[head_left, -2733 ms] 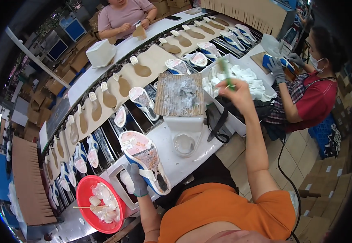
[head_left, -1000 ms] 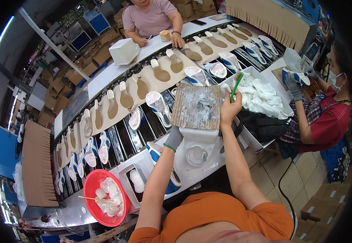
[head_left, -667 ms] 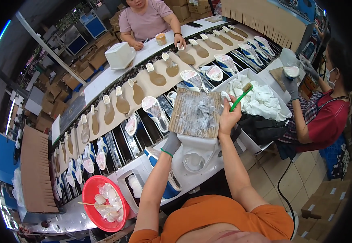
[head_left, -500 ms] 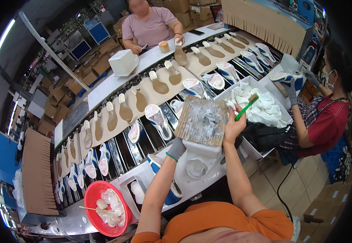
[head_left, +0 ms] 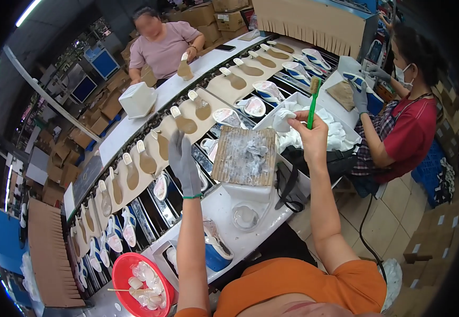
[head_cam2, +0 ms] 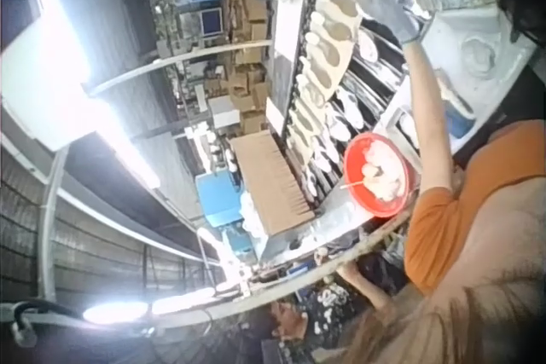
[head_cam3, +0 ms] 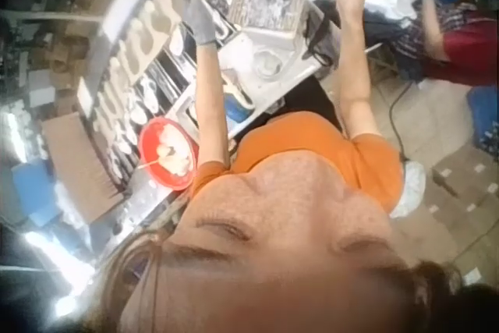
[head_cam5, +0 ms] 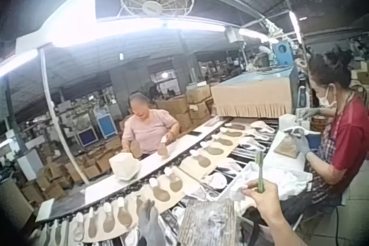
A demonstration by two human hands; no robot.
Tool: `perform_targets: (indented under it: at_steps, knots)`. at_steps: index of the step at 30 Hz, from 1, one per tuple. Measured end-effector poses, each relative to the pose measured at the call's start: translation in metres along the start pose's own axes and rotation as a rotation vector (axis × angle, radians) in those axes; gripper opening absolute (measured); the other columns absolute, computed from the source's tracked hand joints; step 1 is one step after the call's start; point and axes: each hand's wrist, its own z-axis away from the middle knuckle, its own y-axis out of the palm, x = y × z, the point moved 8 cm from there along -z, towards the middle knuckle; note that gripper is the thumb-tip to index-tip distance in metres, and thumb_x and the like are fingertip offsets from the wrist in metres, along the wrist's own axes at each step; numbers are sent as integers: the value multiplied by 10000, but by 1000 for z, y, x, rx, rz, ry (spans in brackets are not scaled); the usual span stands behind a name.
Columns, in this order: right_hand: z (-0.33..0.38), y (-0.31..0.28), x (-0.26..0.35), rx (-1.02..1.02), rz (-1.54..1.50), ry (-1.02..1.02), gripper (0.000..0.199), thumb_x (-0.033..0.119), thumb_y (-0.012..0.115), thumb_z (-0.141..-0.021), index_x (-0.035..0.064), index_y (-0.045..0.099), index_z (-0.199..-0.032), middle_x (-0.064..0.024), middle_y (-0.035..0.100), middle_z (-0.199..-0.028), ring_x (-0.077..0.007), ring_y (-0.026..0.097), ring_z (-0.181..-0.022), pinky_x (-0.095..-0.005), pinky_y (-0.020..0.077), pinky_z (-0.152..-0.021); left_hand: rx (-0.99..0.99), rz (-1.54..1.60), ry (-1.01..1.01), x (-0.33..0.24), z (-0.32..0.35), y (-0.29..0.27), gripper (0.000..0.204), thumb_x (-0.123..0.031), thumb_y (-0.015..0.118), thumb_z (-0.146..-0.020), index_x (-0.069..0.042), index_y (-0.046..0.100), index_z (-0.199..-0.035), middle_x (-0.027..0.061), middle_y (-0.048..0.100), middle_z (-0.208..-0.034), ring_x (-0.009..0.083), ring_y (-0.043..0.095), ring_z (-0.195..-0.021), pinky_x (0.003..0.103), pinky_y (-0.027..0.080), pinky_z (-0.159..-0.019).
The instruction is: The worker applies adhesive to the soles of shoes on a manufacturing assembly line.
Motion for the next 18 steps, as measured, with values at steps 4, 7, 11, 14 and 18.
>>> perform_targets:
  at_steps: [4, 7, 11, 14, 18]
  knots:
    - [5, 7, 27, 149, -43, 48, 184, -16, 783, -801, -4, 681, -954, -40, 693, -884, -93, 628, -794, -236, 494, -750, 449, -158, 145, -83, 11, 95, 527, -238, 700, -899, -4, 558, -1349, 128, 623, -1288, 190, 555, -1231, 343, 397, -1081]
    - [14, 12, 39, 218, -108, 50, 184, -15, 781, -803, -10, 674, -954, -40, 693, -895, -89, 626, -780, -234, 497, -751, 813, -111, 98, -96, 39, 158, 486, -257, 733, -867, -6, 621, -1268, 109, 668, -1144, 175, 594, -1110, 323, 443, -991]
    - [12, 0, 41, 207, -18, 45, 201, -5, 782, -805, -15, 677, -976, -45, 695, -915, -82, 621, -790, -230, 496, -745, 967, -283, -86, -69, 46, 180, 338, -191, 728, -877, 19, 684, -1138, 34, 686, -1000, 87, 608, -915, 244, 484, -819]
    - [5, -15, 34, 159, 117, 39, 193, 4, 764, -823, -17, 692, -1000, -50, 703, -927, -79, 619, -813, -224, 494, -748, 870, -79, -118, -59, 44, 172, 299, -202, 734, -875, 28, 696, -1061, 2, 649, -876, 61, 553, -786, 228, 453, -704]
    - [-4, -39, 34, 73, 95, -19, 158, 50, 748, -842, -15, 724, -985, 4, 683, -868, -53, 541, -723, -211, 427, -668, 665, -47, -160, -49, 30, 150, 269, -175, 709, -894, 25, 694, -1073, 8, 651, -862, 51, 555, -779, 224, 458, -697]
